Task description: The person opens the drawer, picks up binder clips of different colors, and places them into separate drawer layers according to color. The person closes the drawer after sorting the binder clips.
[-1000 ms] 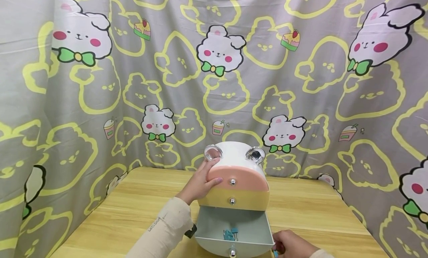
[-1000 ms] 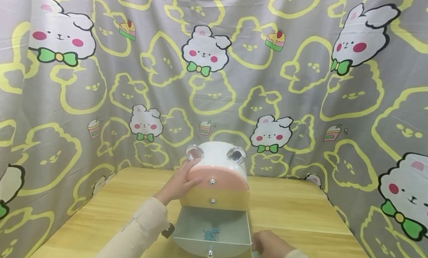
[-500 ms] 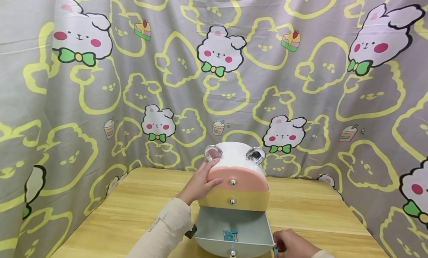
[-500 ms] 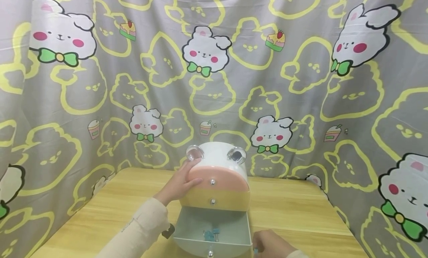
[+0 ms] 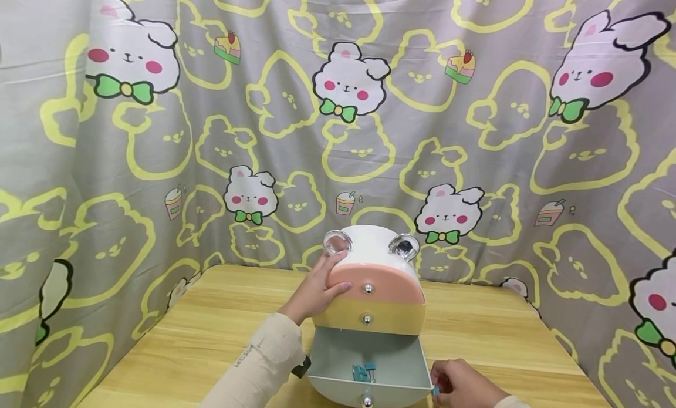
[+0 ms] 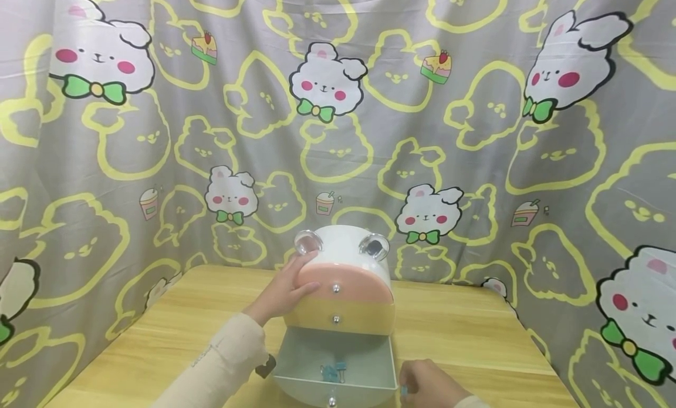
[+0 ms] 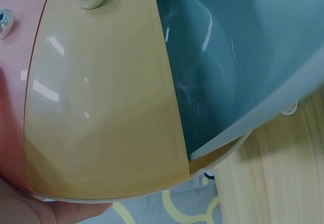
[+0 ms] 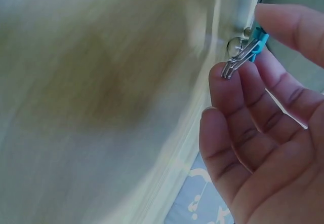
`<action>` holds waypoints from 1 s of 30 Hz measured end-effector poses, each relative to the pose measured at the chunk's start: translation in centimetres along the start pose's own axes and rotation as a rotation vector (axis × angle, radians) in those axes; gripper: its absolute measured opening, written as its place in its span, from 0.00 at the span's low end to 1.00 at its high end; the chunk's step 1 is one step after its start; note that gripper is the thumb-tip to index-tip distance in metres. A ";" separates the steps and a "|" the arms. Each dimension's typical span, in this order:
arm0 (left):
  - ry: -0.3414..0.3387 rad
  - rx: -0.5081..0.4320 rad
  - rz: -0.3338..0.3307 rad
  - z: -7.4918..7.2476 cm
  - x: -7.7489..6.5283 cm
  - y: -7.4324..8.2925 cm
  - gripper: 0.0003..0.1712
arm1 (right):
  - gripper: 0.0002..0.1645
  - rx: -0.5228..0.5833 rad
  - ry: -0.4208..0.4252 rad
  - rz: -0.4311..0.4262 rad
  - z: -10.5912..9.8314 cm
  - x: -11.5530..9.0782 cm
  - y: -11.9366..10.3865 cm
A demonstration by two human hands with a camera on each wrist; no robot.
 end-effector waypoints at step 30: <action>-0.024 0.013 0.012 -0.1 0.0 0.1 0.37 | 0.10 -0.111 0.117 -0.079 -1.3 -0.1 -1.2</action>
Point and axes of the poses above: each hand's wrist, its own x-axis towards the middle knuckle, its own z-axis out of the palm, y = z × x, the point moved 3 cm from there along x, towards the middle knuckle, and after that the axes turned 3 degrees about -x, right-handed, at the moved point
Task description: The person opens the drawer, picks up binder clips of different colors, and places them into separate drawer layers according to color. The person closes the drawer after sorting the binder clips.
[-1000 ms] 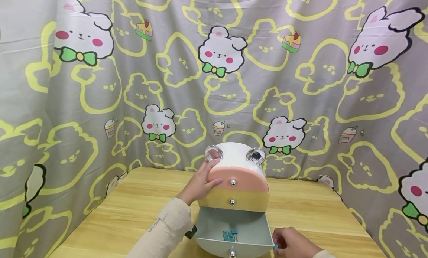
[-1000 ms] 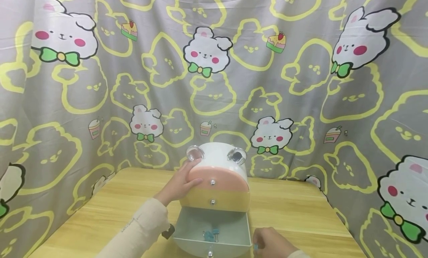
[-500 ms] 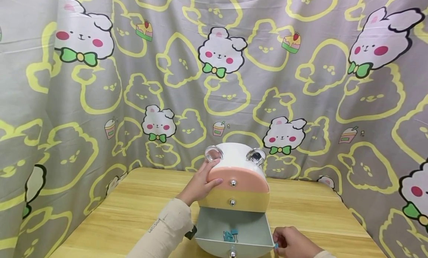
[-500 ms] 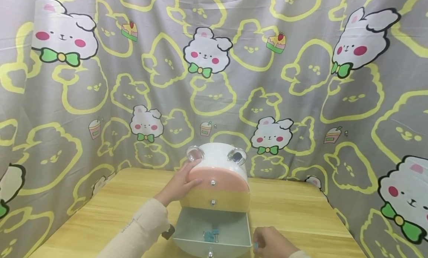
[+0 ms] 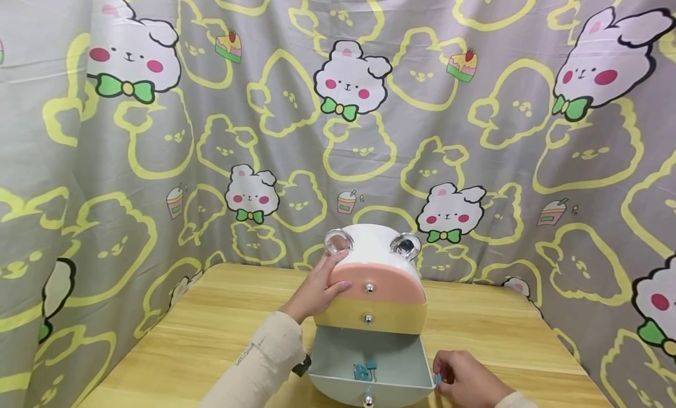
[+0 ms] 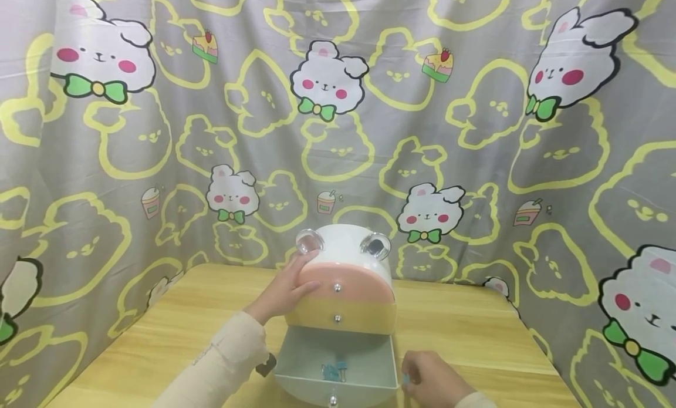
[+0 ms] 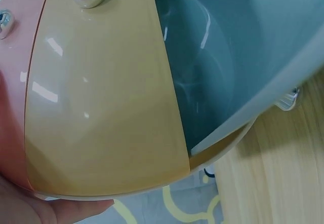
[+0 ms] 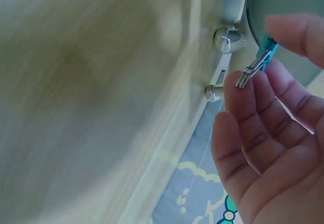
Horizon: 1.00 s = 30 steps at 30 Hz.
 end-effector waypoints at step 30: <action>-0.006 0.012 -0.003 0.2 0.1 -0.2 0.37 | 0.10 -0.029 0.163 -0.072 -1.4 0.2 -0.8</action>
Point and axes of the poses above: each hand's wrist, its own x-axis towards the middle knuckle, its own z-axis out of the palm, y = z × x, the point moved 3 cm from there along x, towards the middle knuckle, and after that the axes turned 3 degrees about -x, right-handed, at the moved point
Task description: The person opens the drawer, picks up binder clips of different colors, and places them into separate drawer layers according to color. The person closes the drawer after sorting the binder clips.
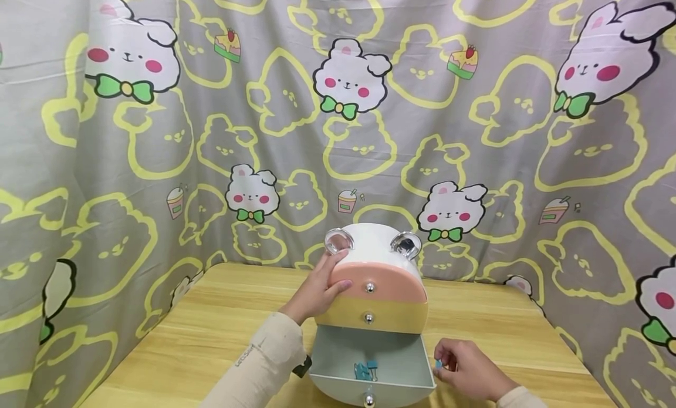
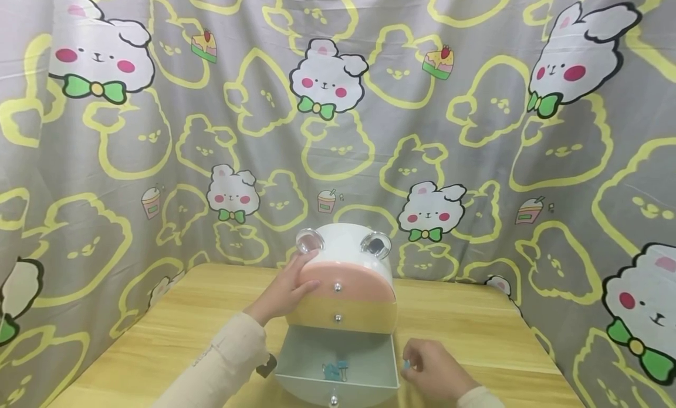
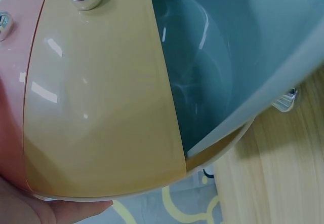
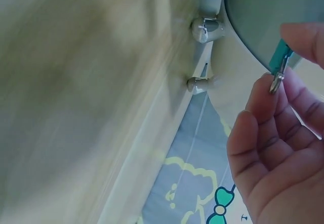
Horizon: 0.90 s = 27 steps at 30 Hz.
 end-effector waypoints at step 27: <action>0.017 -0.006 -0.006 0.1 -0.1 0.0 0.37 | 0.07 0.007 0.055 -0.071 -0.6 0.2 -0.7</action>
Point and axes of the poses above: each hand's wrist, its own x-axis towards the middle knuckle, its own z-axis out of the palm, y = z × x, the point moved 3 cm from there along x, towards the middle knuckle, and after that the axes turned 3 degrees about -x, right-handed, at the moved point
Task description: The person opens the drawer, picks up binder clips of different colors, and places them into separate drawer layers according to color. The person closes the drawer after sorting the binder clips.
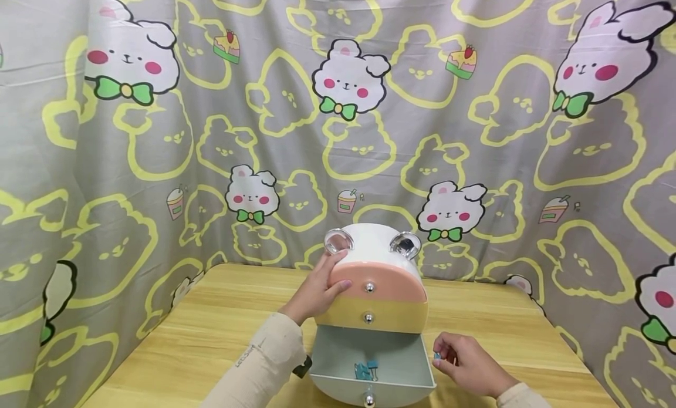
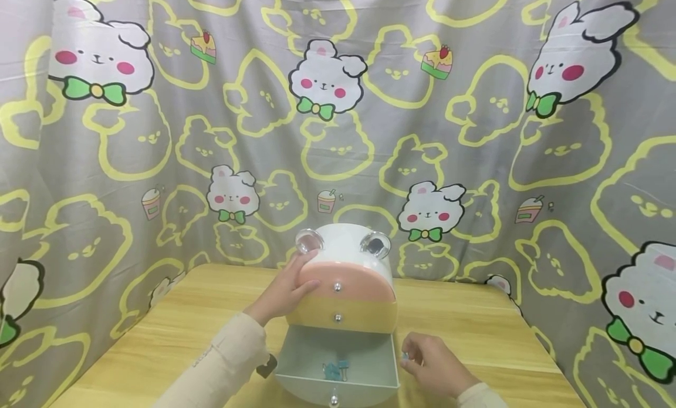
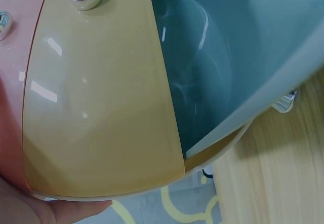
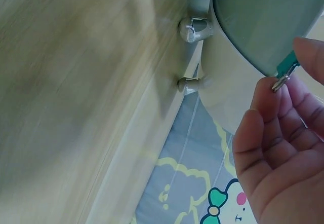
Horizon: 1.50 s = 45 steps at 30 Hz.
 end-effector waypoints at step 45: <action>-0.004 -0.005 -0.013 -0.2 0.0 -0.1 0.38 | 0.10 -0.044 0.085 0.018 0.1 1.3 -0.7</action>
Point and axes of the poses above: each hand's wrist, its own x-axis towards the middle knuckle, its own z-axis out of the palm, y = z × x, the point moved 3 cm from there along x, towards the middle knuckle, and after that the axes turned 3 degrees about -x, right-handed, at the moved point
